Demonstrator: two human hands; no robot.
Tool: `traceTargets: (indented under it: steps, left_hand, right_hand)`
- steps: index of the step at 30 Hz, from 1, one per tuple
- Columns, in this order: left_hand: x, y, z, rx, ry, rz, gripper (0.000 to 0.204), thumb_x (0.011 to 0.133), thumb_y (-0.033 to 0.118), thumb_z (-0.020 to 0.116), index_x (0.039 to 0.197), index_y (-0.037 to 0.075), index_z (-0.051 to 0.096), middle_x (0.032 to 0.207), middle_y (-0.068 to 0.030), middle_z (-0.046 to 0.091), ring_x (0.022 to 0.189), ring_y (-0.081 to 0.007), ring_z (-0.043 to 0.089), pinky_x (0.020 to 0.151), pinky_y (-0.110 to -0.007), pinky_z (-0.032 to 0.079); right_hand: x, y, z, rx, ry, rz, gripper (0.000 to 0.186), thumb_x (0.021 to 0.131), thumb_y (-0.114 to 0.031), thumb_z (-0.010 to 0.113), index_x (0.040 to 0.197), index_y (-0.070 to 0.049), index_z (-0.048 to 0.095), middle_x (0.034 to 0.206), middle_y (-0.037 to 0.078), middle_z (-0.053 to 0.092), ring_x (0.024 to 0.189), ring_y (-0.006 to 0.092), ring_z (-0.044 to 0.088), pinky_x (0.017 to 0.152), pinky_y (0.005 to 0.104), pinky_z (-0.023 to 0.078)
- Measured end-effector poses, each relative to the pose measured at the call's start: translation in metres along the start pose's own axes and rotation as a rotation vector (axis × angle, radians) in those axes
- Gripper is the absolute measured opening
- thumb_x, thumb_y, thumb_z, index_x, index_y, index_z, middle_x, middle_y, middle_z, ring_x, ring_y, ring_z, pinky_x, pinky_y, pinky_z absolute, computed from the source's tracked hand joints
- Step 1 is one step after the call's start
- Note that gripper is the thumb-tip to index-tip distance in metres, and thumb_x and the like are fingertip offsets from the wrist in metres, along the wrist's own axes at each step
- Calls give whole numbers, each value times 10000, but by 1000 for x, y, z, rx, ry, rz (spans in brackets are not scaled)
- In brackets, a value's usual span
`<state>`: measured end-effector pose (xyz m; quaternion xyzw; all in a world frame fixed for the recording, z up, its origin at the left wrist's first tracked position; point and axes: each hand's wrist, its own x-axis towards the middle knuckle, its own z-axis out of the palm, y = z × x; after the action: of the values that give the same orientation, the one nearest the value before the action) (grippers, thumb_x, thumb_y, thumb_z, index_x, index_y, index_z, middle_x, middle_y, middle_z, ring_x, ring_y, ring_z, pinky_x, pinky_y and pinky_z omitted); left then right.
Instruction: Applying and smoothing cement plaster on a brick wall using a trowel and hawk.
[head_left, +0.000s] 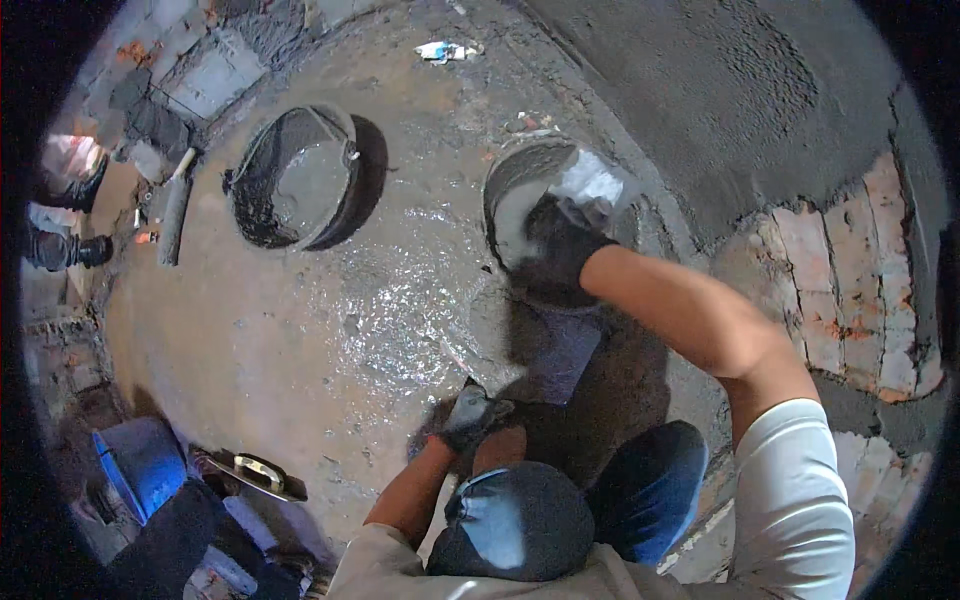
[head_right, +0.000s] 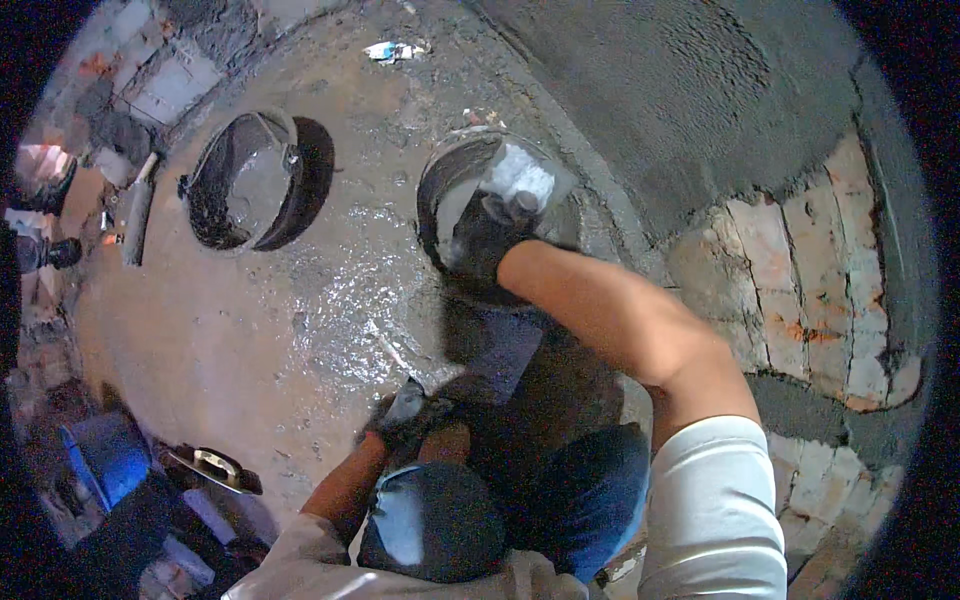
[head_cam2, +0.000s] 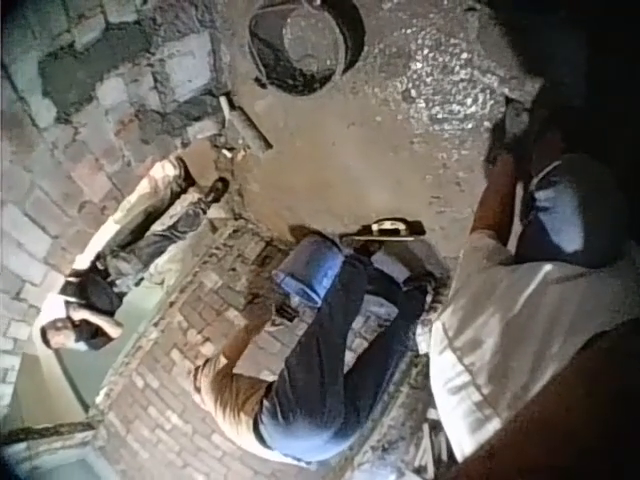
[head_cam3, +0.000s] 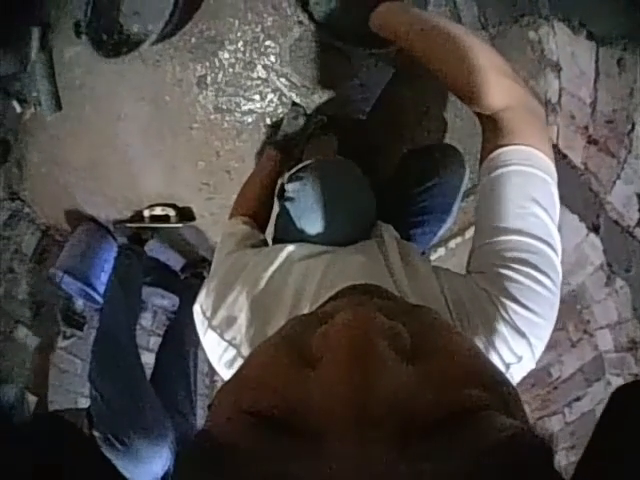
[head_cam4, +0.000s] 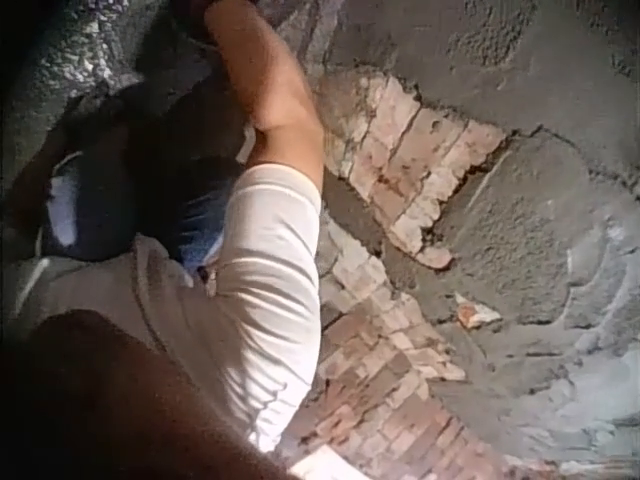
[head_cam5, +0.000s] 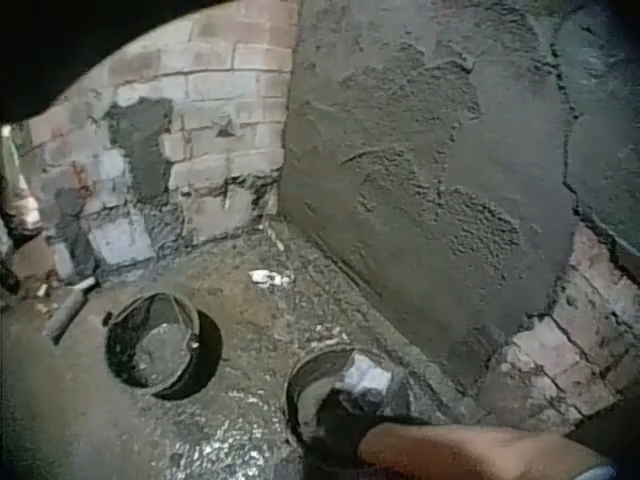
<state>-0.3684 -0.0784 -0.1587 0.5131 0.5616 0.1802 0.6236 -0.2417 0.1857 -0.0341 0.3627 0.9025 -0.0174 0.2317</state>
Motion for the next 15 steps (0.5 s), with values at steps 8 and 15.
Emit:
traceTargets:
  steps: [8, 15]
  left_hand:
    - [-3, -40, 9, 155, 132, 378, 247, 764, 187, 635, 950, 26, 614, 838, -69, 631, 725, -195, 579, 672, -312, 471]
    - [-3, -27, 26, -429, -12, -366, 209, 860, 223, 514, 979, 68, 589, 859, -53, 625, 725, -158, 567, 651, -310, 408]
  right_hand:
    - [-77, 25, -39, -57, 186, -385, 223, 629, -329, 614, 677, -121, 681, 721, 83, 654, 736, 242, 646, 625, 388, 513]
    - [-161, 25, 4, -75, 367, -160, 194, 718, -272, 631, 756, -83, 615, 664, 42, 586, 600, 197, 569, 610, 383, 475]
